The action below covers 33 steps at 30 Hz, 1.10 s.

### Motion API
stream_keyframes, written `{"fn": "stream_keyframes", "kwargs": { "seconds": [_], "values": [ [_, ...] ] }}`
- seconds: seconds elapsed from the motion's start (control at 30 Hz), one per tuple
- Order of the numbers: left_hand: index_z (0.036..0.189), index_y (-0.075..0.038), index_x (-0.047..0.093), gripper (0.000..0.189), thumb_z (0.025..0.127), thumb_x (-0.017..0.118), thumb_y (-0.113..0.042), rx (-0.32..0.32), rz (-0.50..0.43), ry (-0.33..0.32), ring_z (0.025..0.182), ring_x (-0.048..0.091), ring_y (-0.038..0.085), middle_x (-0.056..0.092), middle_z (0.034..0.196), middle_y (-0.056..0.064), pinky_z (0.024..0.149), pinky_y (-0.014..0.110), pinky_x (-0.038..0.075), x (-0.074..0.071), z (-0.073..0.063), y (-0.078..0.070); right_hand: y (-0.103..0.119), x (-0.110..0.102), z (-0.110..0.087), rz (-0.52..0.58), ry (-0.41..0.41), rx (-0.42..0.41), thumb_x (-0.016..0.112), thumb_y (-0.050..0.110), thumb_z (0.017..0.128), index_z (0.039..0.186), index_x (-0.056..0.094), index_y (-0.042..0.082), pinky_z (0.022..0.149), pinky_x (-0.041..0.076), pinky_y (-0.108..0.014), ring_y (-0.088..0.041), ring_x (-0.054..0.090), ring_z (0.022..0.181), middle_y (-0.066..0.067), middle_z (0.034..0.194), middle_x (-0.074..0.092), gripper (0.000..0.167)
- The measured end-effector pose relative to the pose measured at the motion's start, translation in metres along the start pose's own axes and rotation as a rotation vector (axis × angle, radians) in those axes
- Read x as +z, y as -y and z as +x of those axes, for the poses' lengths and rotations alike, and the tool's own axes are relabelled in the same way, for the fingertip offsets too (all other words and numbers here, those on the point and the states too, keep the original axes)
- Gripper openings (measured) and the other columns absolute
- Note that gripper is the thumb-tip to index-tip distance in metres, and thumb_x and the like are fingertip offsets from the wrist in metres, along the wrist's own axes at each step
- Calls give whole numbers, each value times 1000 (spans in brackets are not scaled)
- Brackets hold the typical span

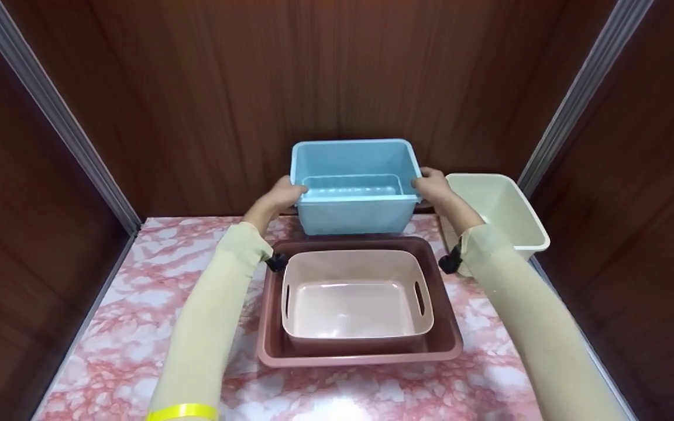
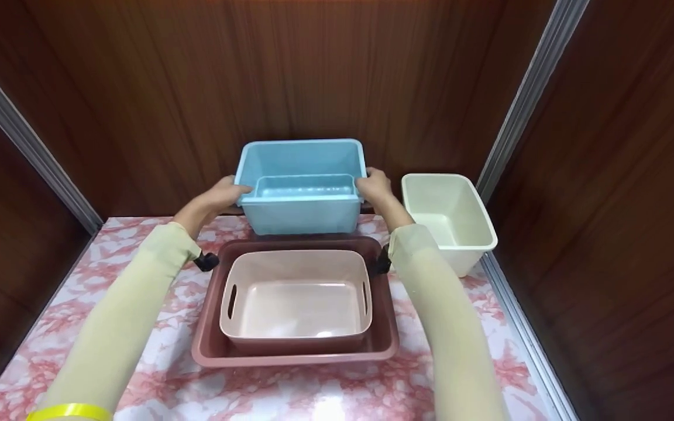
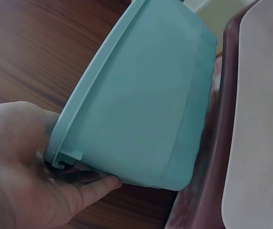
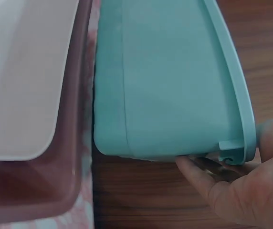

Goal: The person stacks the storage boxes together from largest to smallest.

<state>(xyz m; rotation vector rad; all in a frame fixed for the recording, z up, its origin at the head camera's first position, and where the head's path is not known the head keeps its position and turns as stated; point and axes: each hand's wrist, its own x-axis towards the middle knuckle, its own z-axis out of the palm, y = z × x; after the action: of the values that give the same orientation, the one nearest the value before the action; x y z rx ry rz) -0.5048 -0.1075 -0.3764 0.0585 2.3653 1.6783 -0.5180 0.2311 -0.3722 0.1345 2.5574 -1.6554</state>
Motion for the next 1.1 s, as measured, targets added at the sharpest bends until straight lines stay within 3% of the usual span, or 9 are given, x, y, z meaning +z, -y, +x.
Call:
{"fn": "stream_keyframes", "kwargs": {
  "seconds": [0.17, 0.33, 0.57, 0.7, 0.87, 0.97, 1.1],
  "values": [
    [144, 3, 33, 51, 98, 47, -13, 28, 33, 13, 121, 50, 30, 46, 138, 19, 96, 51, 44, -5, -10, -10, 12, -10, -14, -32, -15, -39, 46, 12, 96, 147, 35, -1, 80, 54, -47, -34, 54, 112, -22, 136, 47, 54],
    [141, 3, 38, 47, 96, 47, -9, 85, 65, -1, 118, 53, 31, 50, 134, 19, 95, 51, 46, -7, -24, -20, 21, -17, -28, 20, -35, -79, 47, 10, 93, 145, 39, -2, 70, 57, -39, -33, 57, 105, -23, 131, 50, 54],
    [137, 0, 45, 44, 93, 45, -3, 102, 96, -11, 113, 55, 29, 55, 126, 16, 94, 50, 47, -16, -54, -30, 30, -15, -52, -36, -48, -108, 48, 11, 94, 143, 41, -2, 68, 55, -31, -30, 56, 102, -20, 130, 51, 52],
    [138, -2, 45, 45, 93, 45, -1, 130, 107, 6, 114, 56, 31, 56, 128, 17, 95, 51, 45, -21, -74, -32, 32, -12, -68, -66, -34, -113, 49, 11, 93, 142, 42, -3, 70, 55, -32, -33, 55, 107, -21, 130, 51, 51],
    [140, 1, 36, 47, 95, 49, -8, 86, 121, 26, 114, 54, 31, 50, 129, 18, 94, 51, 47, -21, -93, -37, 32, -18, -89, -90, -55, -128, 50, 10, 91, 138, 47, -3, 72, 56, -35, -33, 57, 106, -23, 127, 54, 49],
    [138, 4, 32, 49, 94, 50, -9, 35, 109, 41, 113, 53, 32, 46, 127, 19, 92, 51, 48, -22, -99, -39, 31, -21, -100, -52, -78, -133, 52, 10, 88, 123, 55, -3, 64, 57, -35, -32, 60, 95, -21, 114, 57, 38],
    [136, 2, 31, 50, 92, 52, -8, -14, 103, 72, 113, 52, 33, 44, 127, 18, 93, 51, 47, -25, -108, -40, 30, -23, -113, -37, -90, -157, 55, 9, 85, 102, 54, -1, 60, 55, -30, -26, 55, 87, -15, 101, 55, 19]
  ]
}}
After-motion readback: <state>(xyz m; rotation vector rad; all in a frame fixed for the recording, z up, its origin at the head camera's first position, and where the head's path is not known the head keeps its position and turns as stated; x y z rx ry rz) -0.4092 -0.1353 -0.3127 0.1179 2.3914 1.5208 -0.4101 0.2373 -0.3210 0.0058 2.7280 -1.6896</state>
